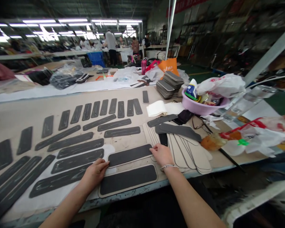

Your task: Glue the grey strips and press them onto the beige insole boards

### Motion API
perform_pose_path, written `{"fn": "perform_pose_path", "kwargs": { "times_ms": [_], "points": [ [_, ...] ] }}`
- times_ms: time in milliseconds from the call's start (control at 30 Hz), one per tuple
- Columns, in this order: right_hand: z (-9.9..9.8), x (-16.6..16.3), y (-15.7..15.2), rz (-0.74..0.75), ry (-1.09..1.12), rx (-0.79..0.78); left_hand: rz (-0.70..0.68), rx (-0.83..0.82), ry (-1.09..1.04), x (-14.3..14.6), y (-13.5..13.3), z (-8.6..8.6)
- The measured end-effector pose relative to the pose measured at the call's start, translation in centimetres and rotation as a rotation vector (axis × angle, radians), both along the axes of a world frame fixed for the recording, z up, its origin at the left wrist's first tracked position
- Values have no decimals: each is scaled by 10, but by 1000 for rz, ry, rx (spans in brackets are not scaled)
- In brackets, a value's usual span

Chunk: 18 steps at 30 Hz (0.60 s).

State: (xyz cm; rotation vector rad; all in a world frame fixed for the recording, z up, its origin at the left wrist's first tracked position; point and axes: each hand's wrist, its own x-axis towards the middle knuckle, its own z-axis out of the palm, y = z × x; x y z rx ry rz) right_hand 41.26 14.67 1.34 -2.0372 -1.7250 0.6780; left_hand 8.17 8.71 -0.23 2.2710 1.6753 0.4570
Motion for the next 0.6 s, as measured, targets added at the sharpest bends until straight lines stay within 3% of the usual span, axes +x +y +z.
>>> {"fn": "perform_pose_path", "kwargs": {
  "times_ms": [600],
  "points": [
    [-4, 1, 0, 6, -1, 21, -6, -19, 13, 2, 2, 6]
  ]
}}
